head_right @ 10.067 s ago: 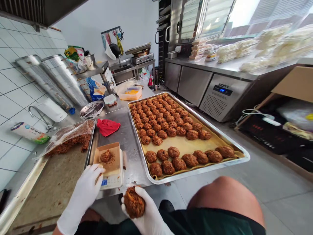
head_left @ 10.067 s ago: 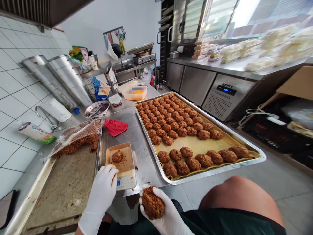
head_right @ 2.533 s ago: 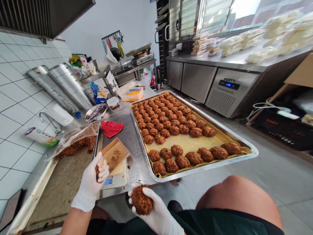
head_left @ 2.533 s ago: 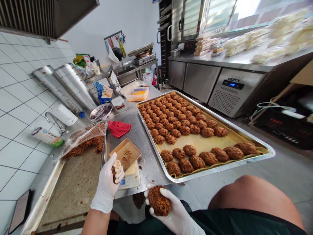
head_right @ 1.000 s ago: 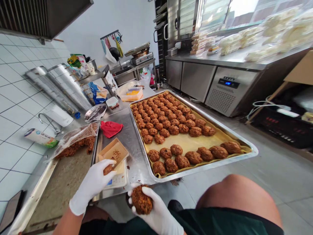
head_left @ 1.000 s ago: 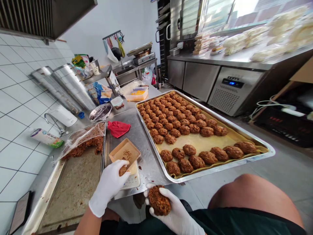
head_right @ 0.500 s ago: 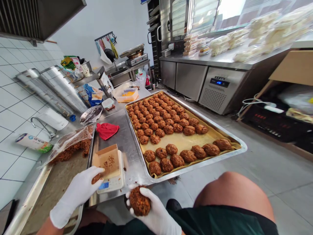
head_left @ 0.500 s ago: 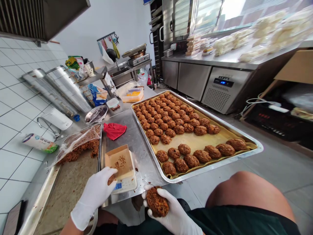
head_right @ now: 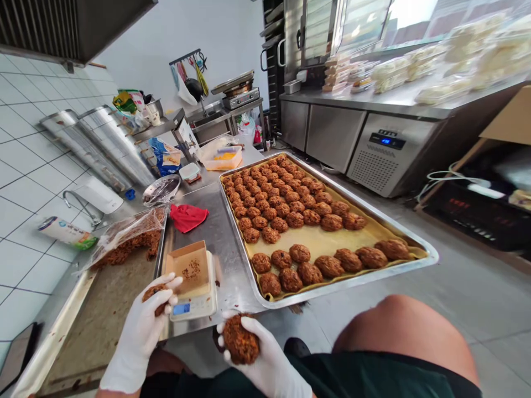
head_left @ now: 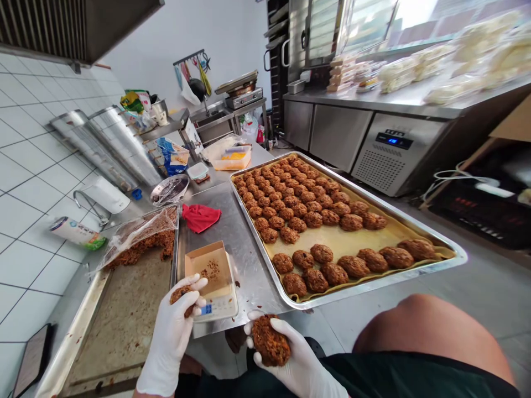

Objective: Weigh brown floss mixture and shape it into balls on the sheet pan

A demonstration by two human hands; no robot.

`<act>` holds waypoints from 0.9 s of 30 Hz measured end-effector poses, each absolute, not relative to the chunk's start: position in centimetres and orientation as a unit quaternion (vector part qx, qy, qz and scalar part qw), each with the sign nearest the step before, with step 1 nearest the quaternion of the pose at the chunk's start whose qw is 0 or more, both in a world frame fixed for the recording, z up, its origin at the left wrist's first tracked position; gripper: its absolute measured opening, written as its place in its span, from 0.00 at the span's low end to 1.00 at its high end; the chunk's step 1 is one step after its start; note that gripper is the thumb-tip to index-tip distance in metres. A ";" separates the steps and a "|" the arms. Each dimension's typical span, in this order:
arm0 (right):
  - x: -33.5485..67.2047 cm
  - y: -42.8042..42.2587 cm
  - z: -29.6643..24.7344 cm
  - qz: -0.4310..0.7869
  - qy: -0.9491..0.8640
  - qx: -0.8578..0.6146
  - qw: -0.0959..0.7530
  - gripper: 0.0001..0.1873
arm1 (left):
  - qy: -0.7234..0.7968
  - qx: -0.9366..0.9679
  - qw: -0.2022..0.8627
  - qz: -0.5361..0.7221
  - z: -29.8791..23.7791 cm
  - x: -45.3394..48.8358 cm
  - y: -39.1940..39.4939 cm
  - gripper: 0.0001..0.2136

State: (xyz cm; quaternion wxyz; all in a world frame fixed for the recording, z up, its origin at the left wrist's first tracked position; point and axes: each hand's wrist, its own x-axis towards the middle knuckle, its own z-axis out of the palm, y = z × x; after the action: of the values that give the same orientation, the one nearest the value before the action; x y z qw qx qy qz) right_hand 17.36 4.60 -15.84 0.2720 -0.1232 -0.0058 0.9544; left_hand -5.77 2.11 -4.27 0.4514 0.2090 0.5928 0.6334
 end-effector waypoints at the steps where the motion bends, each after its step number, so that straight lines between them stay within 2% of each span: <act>1: 17.3 4.6 -15.9 0.955 -0.005 -0.123 0.271 0.18 | 0.577 0.200 0.465 0.641 -4.2 -5.3 2.1 0.19; 9: 17.4 4.6 -15.8 0.955 -0.006 -0.126 0.268 0.17 | 0.585 0.197 0.457 0.640 -2.6 -3.1 2.9 0.12; 17: 17.6 4.8 -15.9 0.957 -0.003 -0.119 0.265 0.17 | 0.537 0.186 0.518 0.640 -2.8 -3.7 2.2 0.18; 21: 17.6 4.9 -15.7 0.958 -0.003 -0.119 0.262 0.17 | 0.488 0.111 0.561 0.659 -4.1 -4.2 2.2 0.11; 25: 17.5 4.9 -15.5 0.959 -0.003 -0.118 0.259 0.17 | 0.419 0.066 0.642 0.639 -3.9 -3.4 2.2 0.25; 27: 17.5 4.9 -15.4 0.959 -0.001 -0.119 0.258 0.17 | 0.407 0.080 0.665 0.621 -3.6 -2.7 1.8 0.27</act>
State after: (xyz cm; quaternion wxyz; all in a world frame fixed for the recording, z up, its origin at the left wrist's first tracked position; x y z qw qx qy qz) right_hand 17.46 4.94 -15.42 0.2581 -0.1188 -0.0011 0.9588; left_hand -2.72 1.78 -3.60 0.6652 0.0797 0.4074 0.6206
